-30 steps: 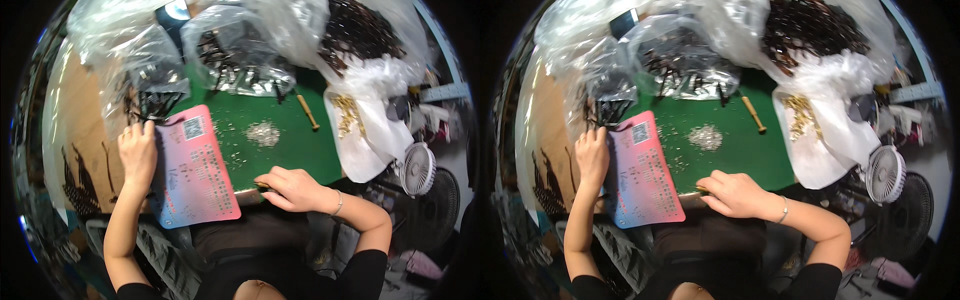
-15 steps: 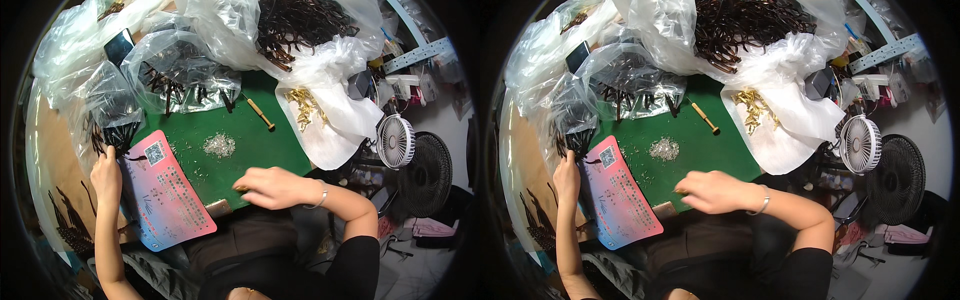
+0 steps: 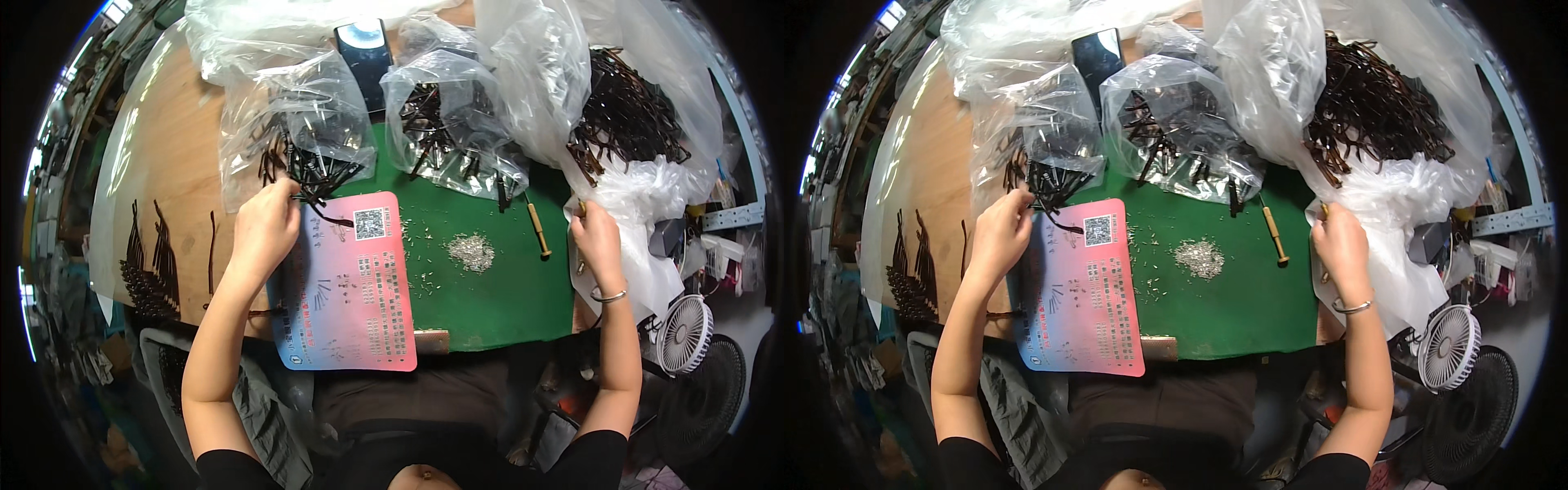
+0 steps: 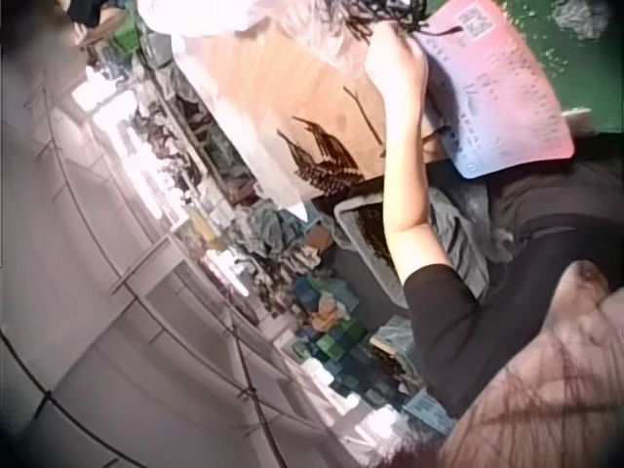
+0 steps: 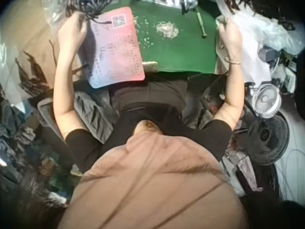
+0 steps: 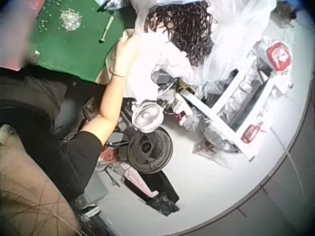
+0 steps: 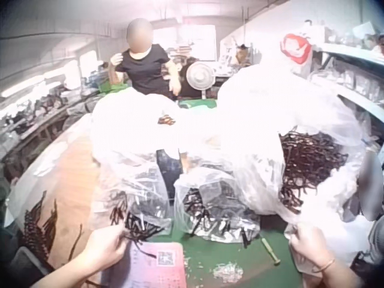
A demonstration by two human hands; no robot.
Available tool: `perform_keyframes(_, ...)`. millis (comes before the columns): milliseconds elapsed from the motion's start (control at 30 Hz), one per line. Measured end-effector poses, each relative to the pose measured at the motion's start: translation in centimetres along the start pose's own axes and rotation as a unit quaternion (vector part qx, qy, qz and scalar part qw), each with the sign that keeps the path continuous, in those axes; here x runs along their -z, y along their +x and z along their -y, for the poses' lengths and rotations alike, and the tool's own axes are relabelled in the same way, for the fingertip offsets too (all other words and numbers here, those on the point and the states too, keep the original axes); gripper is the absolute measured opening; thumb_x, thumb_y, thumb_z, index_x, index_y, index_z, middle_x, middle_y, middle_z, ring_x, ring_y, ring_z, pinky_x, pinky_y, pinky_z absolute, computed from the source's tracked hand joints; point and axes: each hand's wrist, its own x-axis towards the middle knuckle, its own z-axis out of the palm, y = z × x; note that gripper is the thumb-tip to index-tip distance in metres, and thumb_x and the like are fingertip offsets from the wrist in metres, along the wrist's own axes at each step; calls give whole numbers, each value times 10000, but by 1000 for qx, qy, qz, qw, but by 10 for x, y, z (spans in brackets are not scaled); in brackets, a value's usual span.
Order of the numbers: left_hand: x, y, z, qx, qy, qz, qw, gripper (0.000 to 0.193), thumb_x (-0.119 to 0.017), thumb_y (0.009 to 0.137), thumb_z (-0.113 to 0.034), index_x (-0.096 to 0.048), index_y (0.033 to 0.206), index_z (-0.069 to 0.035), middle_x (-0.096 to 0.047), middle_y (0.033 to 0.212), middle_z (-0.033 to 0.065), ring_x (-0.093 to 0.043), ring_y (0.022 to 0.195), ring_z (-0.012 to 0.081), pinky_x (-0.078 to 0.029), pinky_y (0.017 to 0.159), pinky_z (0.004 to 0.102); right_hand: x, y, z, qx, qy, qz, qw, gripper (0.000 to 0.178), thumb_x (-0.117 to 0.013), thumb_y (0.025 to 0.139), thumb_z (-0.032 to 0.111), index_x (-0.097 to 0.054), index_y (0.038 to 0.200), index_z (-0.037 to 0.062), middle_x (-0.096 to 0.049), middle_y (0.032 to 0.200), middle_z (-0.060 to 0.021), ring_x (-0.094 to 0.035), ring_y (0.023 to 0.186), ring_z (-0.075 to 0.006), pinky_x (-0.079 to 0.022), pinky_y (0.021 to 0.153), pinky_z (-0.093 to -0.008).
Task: The person assembles eyeglasses by hand, inserting small metal screws into the hinge areas of the frames. They repeatedly pick up frames, insert screws, and place the assembled units aside on the table.
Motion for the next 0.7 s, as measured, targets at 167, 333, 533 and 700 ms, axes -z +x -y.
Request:
perform_keyframes(167, -14, 12, -21, 0, 88, 13, 996, 124, -610, 778, -87, -538, 854, -22, -580, 785, 176, -603, 731, 350, -497, 642, 427, 7, -3, -1, 15, 48, 5, 999, 155, -552, 771, 116, -581, 819, -28, -612, 775, -228, -589, 764, -401, -468, 698, -450)
perform_keyframes(333, -26, 15, -20, 6, 150, 59, 987, 101, -538, 812, -88, -502, 889, -32, -559, 800, 196, -587, 720, 386, -468, 622, 486, 34, -29, 9, -43, 178, 4, 983, 152, -597, 801, 118, -567, 818, -30, -606, 694, -105, -586, 569, -182, -457, 561, -308)
perform_keyframes(533, 21, 19, -40, 109, -158, 138, 972, 153, -574, 825, -82, -541, 970, -46, -619, 699, 106, -606, 629, 225, -464, 578, 341, 65, -67, 78, -23, 435, 333, 836, 196, -620, 806, 134, -614, 913, -30, -646, 836, -70, -593, 705, -108, -482, 629, -275)
perform_keyframes(700, 52, -6, -65, 198, -524, 125, 819, 338, -624, 809, -27, -555, 1137, 16, -651, 912, 58, -607, 831, 114, -489, 677, 246, 31, -80, 101, 20, 438, 400, 805, 177, -629, 817, 143, -633, 900, -14, -656, 791, -79, -613, 716, -126, -489, 657, -273)
